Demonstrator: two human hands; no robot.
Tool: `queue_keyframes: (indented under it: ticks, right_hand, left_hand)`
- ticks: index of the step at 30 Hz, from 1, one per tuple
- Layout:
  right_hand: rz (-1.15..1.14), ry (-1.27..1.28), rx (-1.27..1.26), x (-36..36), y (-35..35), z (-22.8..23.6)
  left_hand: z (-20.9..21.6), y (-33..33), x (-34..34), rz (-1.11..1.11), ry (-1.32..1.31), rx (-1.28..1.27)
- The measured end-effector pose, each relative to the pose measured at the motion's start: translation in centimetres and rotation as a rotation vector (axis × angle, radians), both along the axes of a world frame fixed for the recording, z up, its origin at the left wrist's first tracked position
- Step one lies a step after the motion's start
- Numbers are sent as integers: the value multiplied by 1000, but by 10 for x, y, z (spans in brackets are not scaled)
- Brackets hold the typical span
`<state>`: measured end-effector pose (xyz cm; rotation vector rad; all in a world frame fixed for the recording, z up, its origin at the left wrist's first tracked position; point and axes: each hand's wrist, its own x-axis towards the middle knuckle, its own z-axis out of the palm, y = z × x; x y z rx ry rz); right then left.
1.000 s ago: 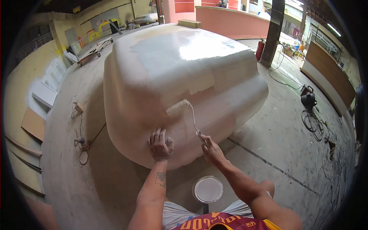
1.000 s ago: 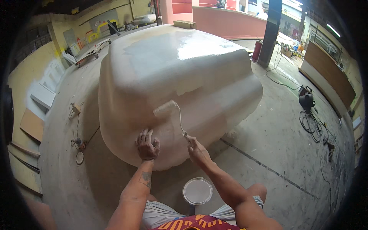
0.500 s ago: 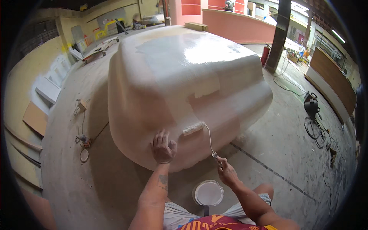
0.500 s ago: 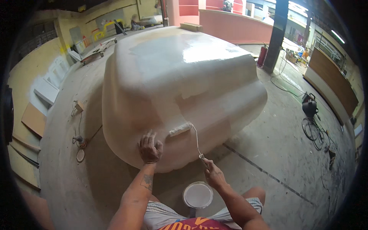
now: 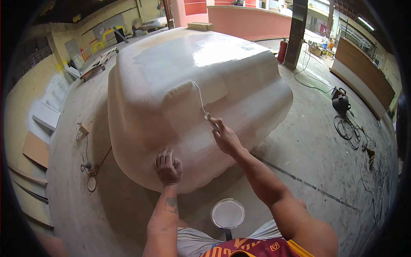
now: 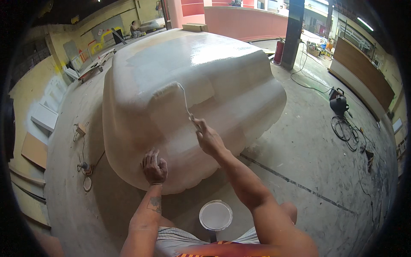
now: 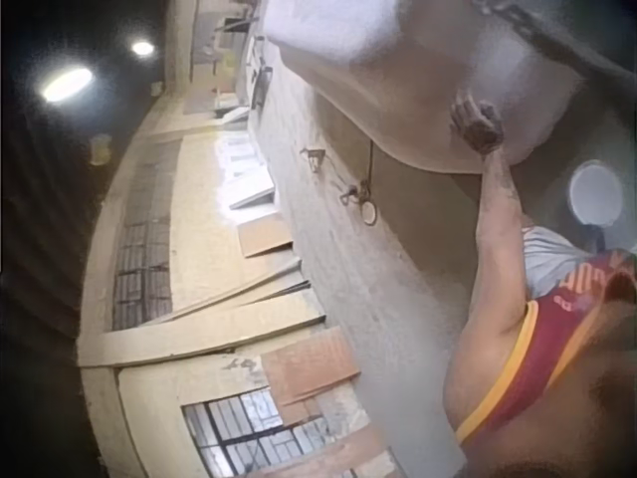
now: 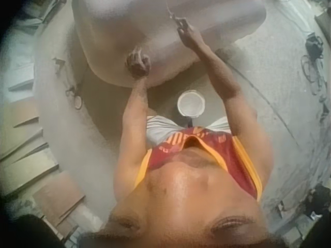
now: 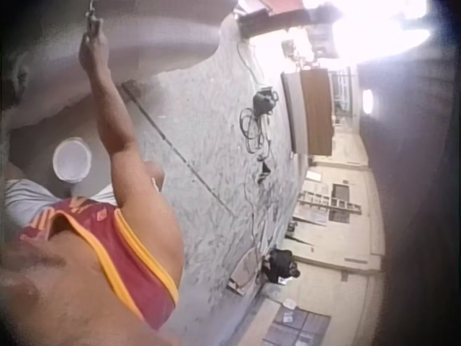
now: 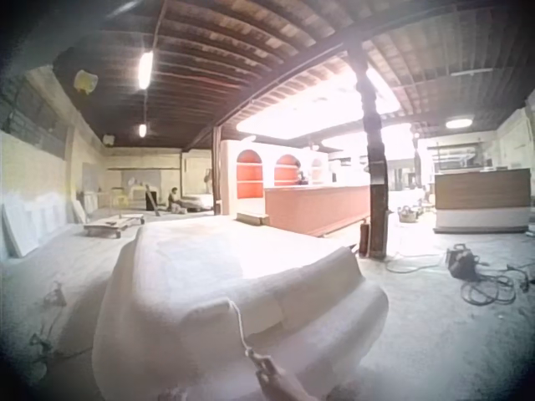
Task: Using a paint roller to apply a white coating or paint to the surface of a large industrial mold.
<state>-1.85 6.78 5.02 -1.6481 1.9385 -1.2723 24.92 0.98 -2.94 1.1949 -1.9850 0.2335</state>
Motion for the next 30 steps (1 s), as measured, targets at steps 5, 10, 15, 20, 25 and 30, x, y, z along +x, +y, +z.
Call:
queue_keyframes:
  ticks: [5,10,15,20,25,30]
  right_hand:
    - [33,-47,165,-9,117,-72]
    - [-2,-69,271,-7,180,-103]
    - [-60,14,-78,-23,30,-66]
    - [-20,18,-25,-39,-59,58]
    - [-1,110,38,-59,-42,63]
    - [-37,32,160,-78,89,-64]
  left_hand:
    - [4,2,8,17,-21,-52]
    - [0,5,3,39,-15,-33]
    - [2,8,3,22,-31,-3]
    - [3,3,6,-6,-43,-12]
    - [4,-1,7,-2,-46,-39]
    - [4,1,-1,17,-31,-16]
